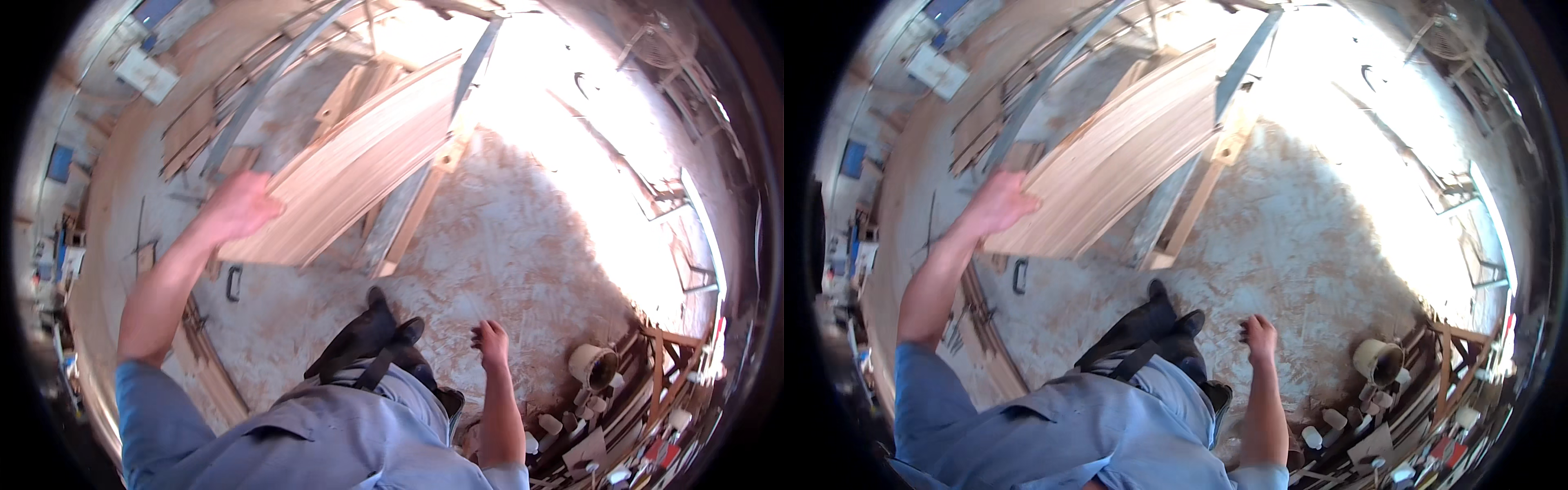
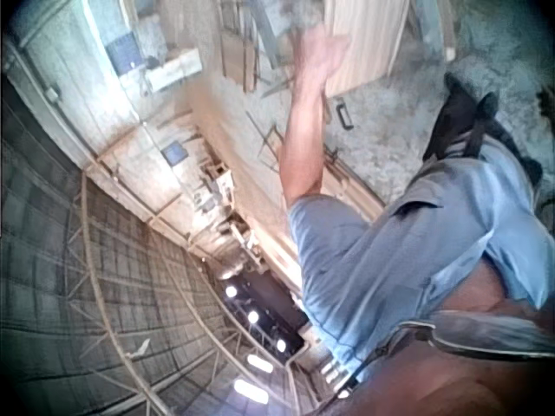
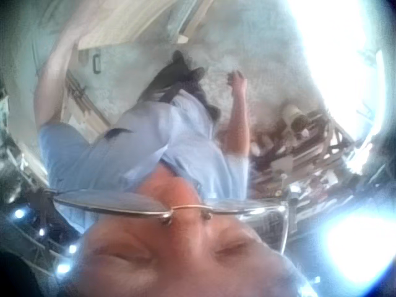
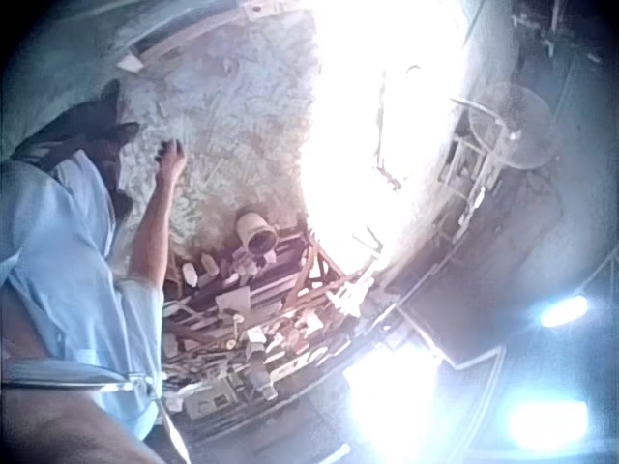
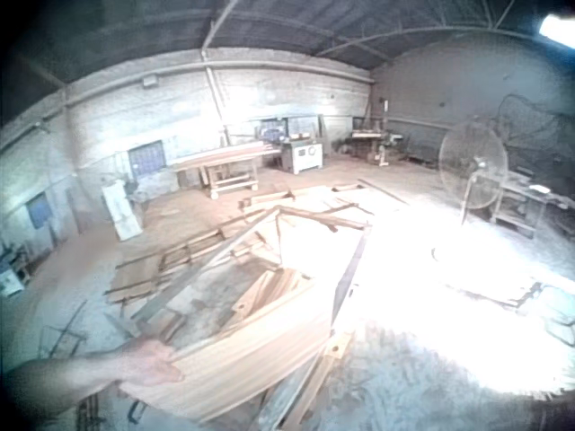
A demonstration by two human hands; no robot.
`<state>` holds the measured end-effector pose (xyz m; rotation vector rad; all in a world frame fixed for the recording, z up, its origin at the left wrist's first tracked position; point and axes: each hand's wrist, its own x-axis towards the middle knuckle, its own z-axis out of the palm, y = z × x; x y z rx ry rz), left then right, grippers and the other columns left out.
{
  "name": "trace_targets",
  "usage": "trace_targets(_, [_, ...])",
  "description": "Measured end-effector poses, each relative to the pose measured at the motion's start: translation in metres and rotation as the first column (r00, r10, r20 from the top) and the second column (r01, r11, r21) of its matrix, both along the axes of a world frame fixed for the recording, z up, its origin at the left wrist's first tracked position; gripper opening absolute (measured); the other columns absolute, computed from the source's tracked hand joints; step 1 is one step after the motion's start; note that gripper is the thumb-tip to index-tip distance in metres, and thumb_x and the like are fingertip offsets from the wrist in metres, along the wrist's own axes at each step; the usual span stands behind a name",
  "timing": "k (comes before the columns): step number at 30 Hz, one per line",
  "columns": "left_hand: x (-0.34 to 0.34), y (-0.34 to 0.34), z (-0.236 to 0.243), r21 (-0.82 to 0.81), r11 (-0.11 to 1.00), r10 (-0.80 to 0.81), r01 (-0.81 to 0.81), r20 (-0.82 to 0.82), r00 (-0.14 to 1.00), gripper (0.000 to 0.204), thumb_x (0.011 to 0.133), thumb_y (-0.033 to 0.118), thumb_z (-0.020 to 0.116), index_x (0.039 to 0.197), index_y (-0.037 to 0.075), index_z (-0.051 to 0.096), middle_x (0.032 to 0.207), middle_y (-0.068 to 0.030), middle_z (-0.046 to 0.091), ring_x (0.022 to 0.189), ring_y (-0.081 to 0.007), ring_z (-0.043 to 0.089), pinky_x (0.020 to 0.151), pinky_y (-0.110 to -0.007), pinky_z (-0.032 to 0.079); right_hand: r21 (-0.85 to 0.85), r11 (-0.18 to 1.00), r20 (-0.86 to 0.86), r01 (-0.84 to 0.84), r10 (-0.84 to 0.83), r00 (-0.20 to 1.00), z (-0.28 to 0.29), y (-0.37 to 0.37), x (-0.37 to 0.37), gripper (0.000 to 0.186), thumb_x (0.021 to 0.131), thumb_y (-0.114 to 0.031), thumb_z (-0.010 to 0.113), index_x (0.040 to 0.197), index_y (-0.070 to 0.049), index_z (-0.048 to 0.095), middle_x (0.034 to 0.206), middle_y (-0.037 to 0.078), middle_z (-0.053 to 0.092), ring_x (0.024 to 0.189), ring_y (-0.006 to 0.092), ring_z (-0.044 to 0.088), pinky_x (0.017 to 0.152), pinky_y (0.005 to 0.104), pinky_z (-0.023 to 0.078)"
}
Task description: The person uses an angle grinder to smooth the edges of wooden planks on a workbench. They then apply a liquid finish to the planks using a brush and place the finished pieces onto a wooden rack.
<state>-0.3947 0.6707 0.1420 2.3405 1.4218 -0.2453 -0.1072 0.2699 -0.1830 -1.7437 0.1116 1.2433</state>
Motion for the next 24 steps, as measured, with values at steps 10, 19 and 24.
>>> trace_targets(10, [-0.007,-0.006,0.008,-0.038,0.999,0.024,-0.025,-0.014,1.000,0.037,0.077,0.026,0.065,0.096,-0.006,0.066,0.087,-0.0292,0.066,0.085,-0.0425,0.066,0.076,-0.045,0.052,0.330,0.928,0.059,-0.172,0.162,0.985,0.023,0.271,0.008,0.031,0.096,-0.024,0.057,0.116,0.000,0.062,0.101,0.008,0.068,0.079,0.0132,0.059,0.066,0.0287,0.050])
trace_targets(19, [0.001,-0.010,0.011,-0.106,0.989,0.116,-0.104,0.116,0.986,0.023,0.075,0.009,0.069,0.095,-0.002,0.070,0.066,-0.0154,0.063,0.058,-0.0159,0.065,0.055,-0.031,0.049,0.506,0.772,-0.532,0.384,-0.071,0.844,-0.029,0.373,0.051,0.049,0.100,-0.020,0.057,0.143,-0.002,0.041,0.108,0.007,0.065,0.086,0.0153,0.063,0.072,0.0323,0.054])
trace_targets(24, [0.002,-0.017,0.010,-0.085,0.990,0.118,-0.111,0.079,0.990,0.016,0.073,0.007,0.067,0.087,0.000,0.069,0.063,-0.0153,0.059,0.055,-0.0239,0.063,0.053,-0.034,0.047,0.611,0.714,-0.530,0.342,0.048,0.847,-0.032,0.380,0.067,0.031,0.104,-0.022,0.050,0.130,-0.008,0.056,0.106,0.001,0.067,0.088,0.0145,0.063,0.077,0.0330,0.052])
